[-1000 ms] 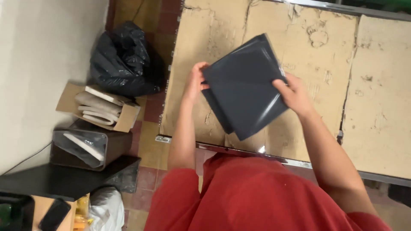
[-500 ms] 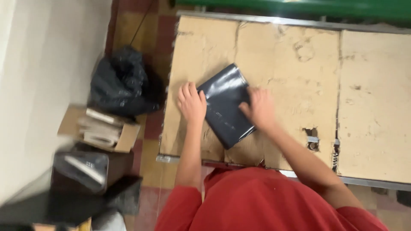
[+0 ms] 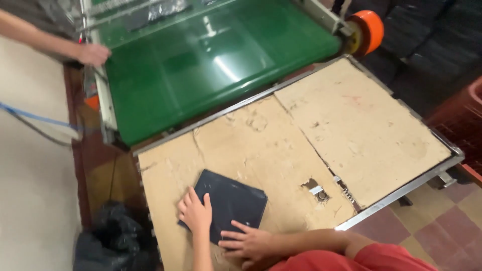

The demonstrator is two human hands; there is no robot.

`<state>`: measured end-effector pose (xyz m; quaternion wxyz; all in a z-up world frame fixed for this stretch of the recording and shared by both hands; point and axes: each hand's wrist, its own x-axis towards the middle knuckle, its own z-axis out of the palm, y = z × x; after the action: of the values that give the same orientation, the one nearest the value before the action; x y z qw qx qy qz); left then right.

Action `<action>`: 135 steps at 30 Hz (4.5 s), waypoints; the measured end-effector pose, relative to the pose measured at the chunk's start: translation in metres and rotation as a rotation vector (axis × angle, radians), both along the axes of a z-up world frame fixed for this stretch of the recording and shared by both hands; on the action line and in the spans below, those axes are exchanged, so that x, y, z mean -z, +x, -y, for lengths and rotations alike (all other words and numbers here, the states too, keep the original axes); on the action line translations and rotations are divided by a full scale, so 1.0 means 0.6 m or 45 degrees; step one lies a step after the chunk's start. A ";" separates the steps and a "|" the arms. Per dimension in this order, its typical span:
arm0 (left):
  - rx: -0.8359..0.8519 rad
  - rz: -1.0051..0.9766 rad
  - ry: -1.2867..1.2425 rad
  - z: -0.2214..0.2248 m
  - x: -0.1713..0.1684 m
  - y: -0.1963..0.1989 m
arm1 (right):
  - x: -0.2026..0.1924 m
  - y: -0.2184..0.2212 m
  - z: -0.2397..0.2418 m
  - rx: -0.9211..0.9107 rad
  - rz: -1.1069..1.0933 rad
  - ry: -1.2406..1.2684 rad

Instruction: The person retrieves black plastic-wrapped sheets from a conveyor belt, folds them in half on a wooden table, and places the folded stacks into an orange basket. The process is repeated continuously throughout the clip.

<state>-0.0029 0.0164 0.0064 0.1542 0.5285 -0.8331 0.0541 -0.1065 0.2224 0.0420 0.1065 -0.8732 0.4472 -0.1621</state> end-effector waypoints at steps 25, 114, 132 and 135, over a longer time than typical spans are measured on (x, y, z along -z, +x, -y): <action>0.744 -1.017 1.487 -0.364 -0.321 -0.526 | -0.266 -0.524 -0.357 2.097 1.805 -0.086; 0.156 -0.647 0.135 -0.073 0.057 -0.058 | 0.097 -0.482 -0.184 1.826 -0.252 0.235; -0.062 -1.380 1.081 0.135 0.172 -0.238 | 0.085 -0.567 -0.035 1.838 0.683 0.270; -0.051 -1.522 1.166 0.193 0.168 -0.307 | 0.051 -0.591 0.042 1.824 1.318 0.358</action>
<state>-0.1870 -0.0997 -0.0946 0.3439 0.4941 -0.5370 -0.5909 -0.4613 0.1972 0.0111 0.2744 -0.1809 0.7968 -0.5071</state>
